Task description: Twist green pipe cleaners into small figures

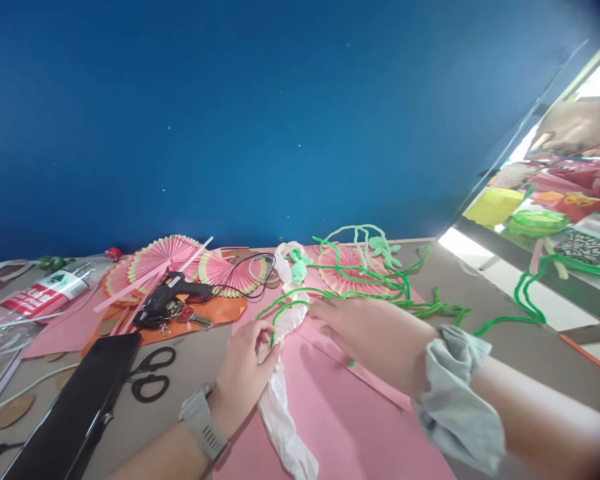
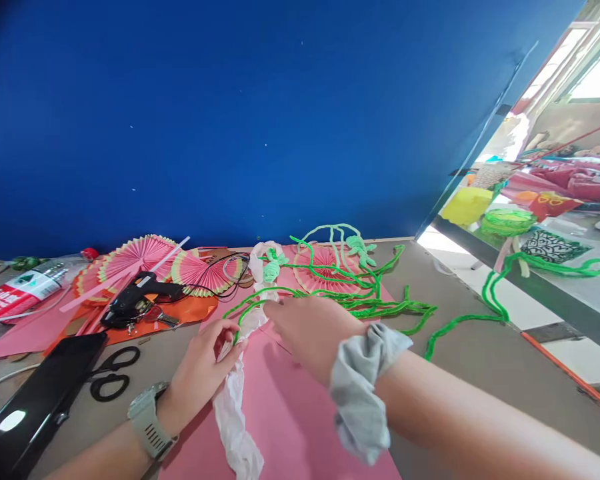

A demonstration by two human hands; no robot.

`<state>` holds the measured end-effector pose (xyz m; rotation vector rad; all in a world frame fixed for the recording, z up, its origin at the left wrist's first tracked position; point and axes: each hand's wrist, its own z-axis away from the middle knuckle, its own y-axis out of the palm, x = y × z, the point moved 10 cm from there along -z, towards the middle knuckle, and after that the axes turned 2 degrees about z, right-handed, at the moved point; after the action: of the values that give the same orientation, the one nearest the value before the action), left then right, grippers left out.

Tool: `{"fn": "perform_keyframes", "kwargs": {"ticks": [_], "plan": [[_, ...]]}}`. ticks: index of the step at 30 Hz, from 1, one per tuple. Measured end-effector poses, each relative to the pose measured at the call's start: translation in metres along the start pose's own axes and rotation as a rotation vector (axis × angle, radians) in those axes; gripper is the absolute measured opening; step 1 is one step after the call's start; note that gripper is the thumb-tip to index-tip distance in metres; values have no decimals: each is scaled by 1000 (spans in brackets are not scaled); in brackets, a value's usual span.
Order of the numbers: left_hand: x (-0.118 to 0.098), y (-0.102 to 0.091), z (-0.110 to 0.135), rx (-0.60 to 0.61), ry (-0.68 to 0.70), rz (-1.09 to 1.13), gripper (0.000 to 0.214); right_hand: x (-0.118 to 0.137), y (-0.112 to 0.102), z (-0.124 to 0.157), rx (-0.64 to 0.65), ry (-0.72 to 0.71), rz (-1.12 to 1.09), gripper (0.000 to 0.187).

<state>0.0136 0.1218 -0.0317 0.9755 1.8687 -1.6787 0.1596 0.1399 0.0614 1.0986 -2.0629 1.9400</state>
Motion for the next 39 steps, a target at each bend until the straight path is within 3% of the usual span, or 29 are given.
{"fn": "perform_keyframes", "kwargs": {"ticks": [3,6,7,8,10,13,19,21,22,24,28,30,33,39], "plan": [[-1,-3,1,-25,22,41,13,-1,21,-40,158,-62,306,29],[0,-6,2,-56,23,59,10,-19,42,-81,173,-47,335,15],[1,-7,3,-64,22,68,9,-26,50,-92,184,-41,331,19],[2,-8,3,-77,20,77,10,-33,56,-100,185,-42,319,27],[3,-10,4,-96,19,97,11,-45,64,-109,190,-45,311,26],[5,-13,5,-130,19,136,9,-53,57,-113,161,-68,298,27],[2,-32,7,-269,25,253,14,-41,-7,-102,-20,-68,224,30],[0,-42,9,-326,38,280,16,-28,-21,-88,-33,-68,120,32],[-1,-46,10,-358,43,298,19,-20,-23,-79,-13,-73,-107,34],[-1,-53,15,-413,44,352,28,-3,-18,-58,60,-69,-449,38],[-1,-49,19,-371,63,472,32,12,18,-22,226,9,-765,36],[-3,-44,18,-315,86,483,32,12,30,-13,222,12,-832,35],[0,-44,17,-329,68,429,39,11,42,-10,227,-26,-891,29],[-3,-37,10,-262,55,308,32,3,47,-12,220,-27,-925,25]]}}
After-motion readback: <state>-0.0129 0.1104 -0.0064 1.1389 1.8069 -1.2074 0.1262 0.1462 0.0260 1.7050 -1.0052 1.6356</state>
